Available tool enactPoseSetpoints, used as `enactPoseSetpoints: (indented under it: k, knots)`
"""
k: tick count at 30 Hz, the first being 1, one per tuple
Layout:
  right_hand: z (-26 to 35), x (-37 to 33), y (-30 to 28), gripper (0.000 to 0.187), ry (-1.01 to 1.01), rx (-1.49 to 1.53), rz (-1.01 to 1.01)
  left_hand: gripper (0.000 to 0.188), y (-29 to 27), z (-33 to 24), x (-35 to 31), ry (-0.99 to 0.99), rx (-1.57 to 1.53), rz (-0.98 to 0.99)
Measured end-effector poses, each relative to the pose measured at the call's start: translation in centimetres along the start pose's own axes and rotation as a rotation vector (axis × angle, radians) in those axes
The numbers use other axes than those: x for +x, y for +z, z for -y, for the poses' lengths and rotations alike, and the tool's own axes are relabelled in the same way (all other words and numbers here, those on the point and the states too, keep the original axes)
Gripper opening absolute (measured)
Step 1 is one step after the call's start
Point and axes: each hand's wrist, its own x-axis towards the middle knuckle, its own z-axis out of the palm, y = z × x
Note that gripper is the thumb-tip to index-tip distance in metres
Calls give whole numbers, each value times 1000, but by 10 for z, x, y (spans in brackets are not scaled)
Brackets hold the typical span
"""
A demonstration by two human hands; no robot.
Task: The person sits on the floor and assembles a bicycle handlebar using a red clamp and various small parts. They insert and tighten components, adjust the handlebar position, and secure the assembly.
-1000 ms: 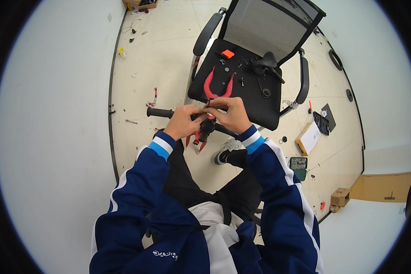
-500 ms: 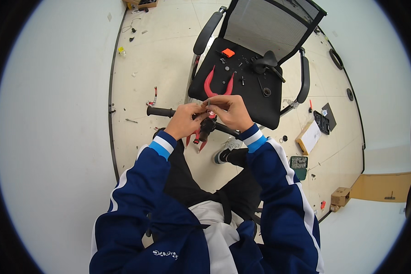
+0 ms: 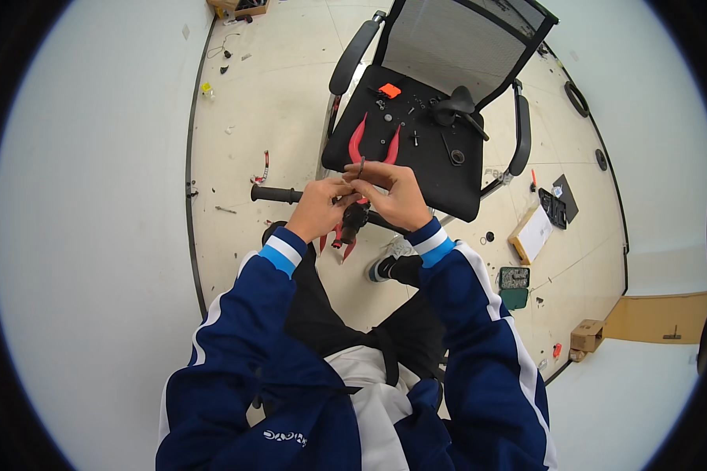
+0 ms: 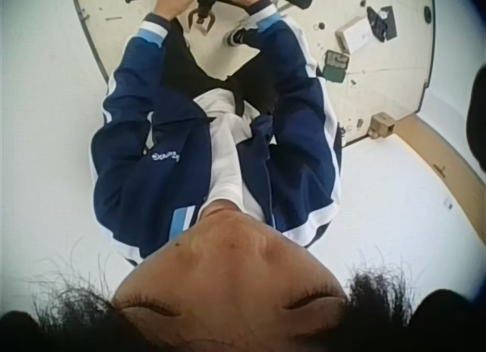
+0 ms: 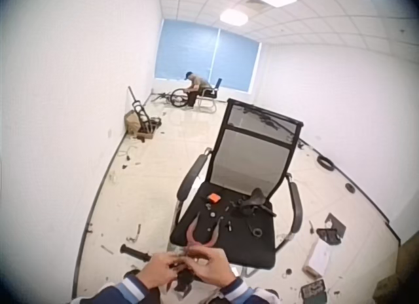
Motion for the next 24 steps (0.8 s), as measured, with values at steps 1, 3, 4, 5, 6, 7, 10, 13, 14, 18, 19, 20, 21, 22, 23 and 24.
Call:
enactPoseSetpoints:
  k: [1, 3, 4, 5, 6, 7, 10, 13, 14, 18, 19, 20, 21, 22, 23, 24]
  knots:
    - [0, 0, -2, 16, 29, 47, 44, 17, 2, 0, 0, 12, -44, -11]
    - [2, 0, -6, 17, 52, 54, 89, 17, 2, 0, 0, 30, -41, -5]
    - [3, 0, -8, 17, 46, 15, 89, 17, -1, -5, 1, 38, 6, 15]
    - [3, 0, -9, 17, 40, -24, 88, 17, -3, -7, 1, 45, 53, 34]
    - [2, 0, -9, 17, 36, -28, 64, 16, -3, -7, 1, 29, 75, 31]
    - [0, -1, -8, 16, 31, -33, 38, 14, -2, -5, 1, 15, 97, 29]
    - [-6, -3, -5, 14, 0, -31, -43, 13, -2, -4, 0, 11, 26, -66]
    - [-8, -7, 0, 13, -5, 13, -134, 14, -1, -8, 1, 42, -22, -142]
    - [-9, -8, 2, 13, -2, 34, -165, 15, -1, -10, 2, 55, -21, -157]
    - [-16, -10, 1, 17, 25, -13, -173, 13, 0, -10, 0, 60, 9, -133]
    - [-15, -7, 0, 17, 37, -34, -158, 12, -1, -13, 0, 71, -3, -136]
    - [-13, -5, -2, 17, 49, -56, -142, 12, -1, -15, 1, 82, -14, -140]
    - [-10, -4, -4, 17, 29, -42, -112, 11, 0, -14, 2, 83, -8, -132]
    - [-2, -2, -4, 17, 6, -27, -76, 11, 0, -11, 2, 81, 0, -130]
    - [2, -1, -5, 17, -17, -11, -39, 11, -1, -9, 1, 80, 8, -129]
    - [2, -1, -6, 18, -12, 2, -22, 11, -2, -7, 1, 83, 7, -118]
